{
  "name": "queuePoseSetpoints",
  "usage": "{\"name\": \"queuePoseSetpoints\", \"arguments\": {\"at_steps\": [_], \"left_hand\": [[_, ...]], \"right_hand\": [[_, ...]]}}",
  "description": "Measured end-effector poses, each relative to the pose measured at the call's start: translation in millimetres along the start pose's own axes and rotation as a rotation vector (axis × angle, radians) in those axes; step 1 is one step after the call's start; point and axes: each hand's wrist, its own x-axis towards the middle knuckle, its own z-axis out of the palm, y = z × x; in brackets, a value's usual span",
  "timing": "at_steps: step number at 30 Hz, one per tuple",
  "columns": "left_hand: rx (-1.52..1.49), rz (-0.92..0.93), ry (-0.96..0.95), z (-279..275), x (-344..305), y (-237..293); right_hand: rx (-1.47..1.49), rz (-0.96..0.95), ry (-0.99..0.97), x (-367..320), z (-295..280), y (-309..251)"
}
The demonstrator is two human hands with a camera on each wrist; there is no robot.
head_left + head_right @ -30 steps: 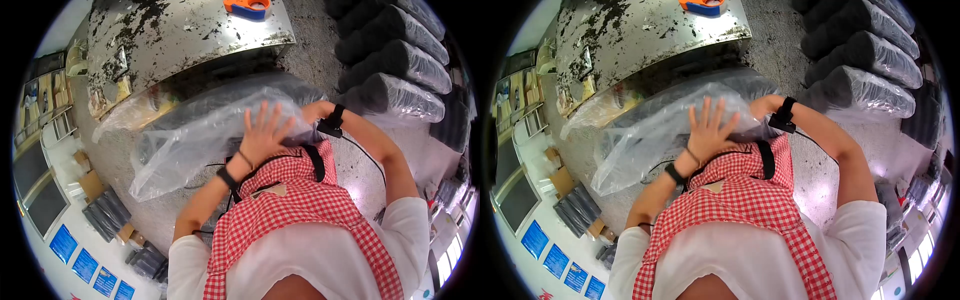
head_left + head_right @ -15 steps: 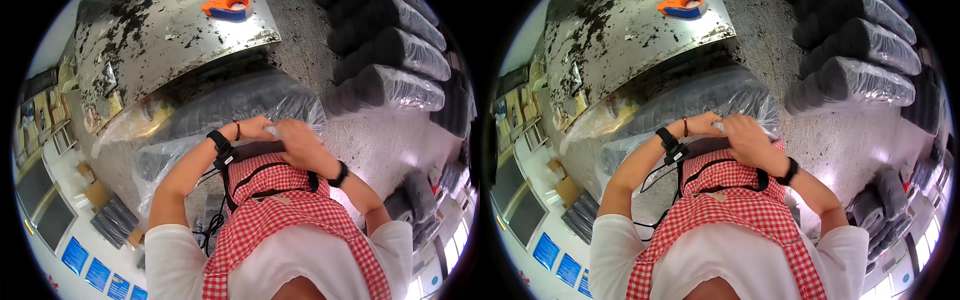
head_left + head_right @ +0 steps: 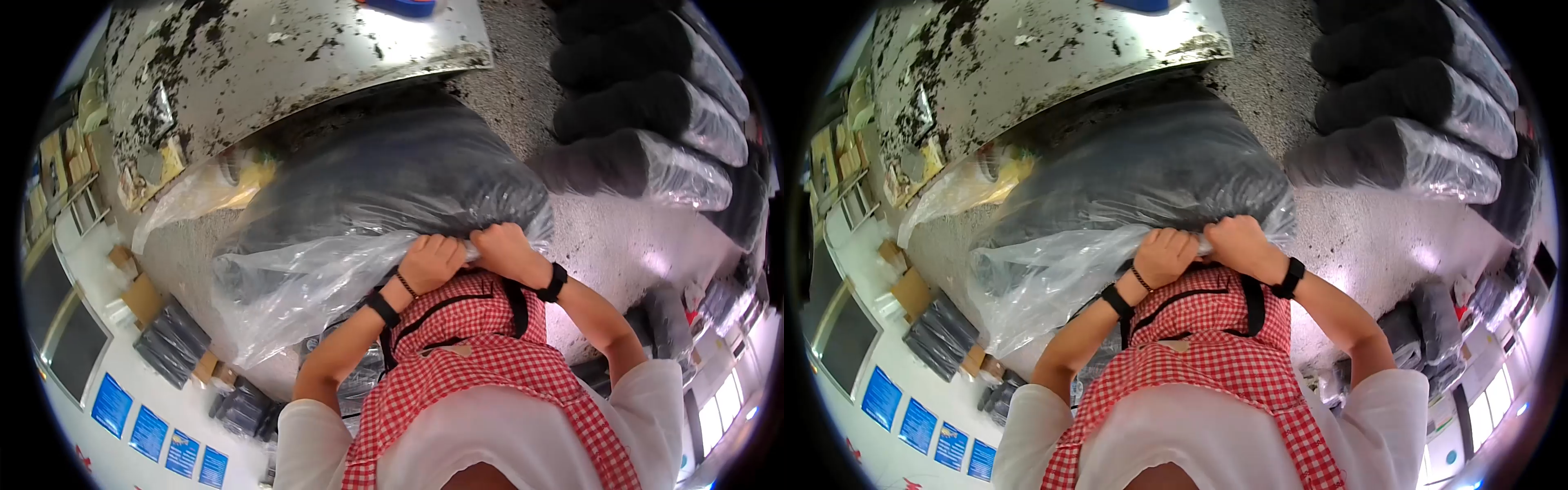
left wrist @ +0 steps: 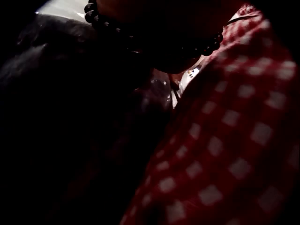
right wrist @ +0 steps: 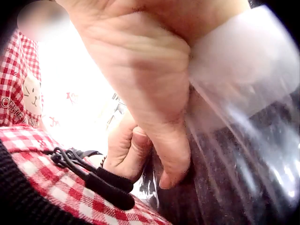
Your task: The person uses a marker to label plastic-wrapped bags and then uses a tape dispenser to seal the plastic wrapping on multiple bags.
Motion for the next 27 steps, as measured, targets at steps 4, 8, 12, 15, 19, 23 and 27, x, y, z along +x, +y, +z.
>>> {"name": "queuePoseSetpoints", "arguments": {"at_steps": [4,8,12,15,19,23,27], "left_hand": [[-0.217,0.011,-0.119,6,-4,-2],[-0.261,-0.058,-0.082,10,-8,2],[-0.261,-0.136,-0.128,7,-2,5],[-0.263,-0.172,-0.122,6,3,6],[-0.306,-0.175,-0.11,7,7,-1],[-0.3,-0.16,-0.13,-2,21,-6],[-0.343,-0.134,-0.191,3,12,-2]], "right_hand": [[0.07,-0.244,-0.4,26,-44,21],[0.082,-0.246,0.589,141,-131,40],[-0.757,-0.046,1.022,275,-177,96],[-0.712,-0.13,0.749,286,-184,120],[0.258,-0.119,0.55,187,-175,89],[1.354,0.097,0.528,53,-145,36],[1.402,0.357,0.611,29,-104,7]]}}
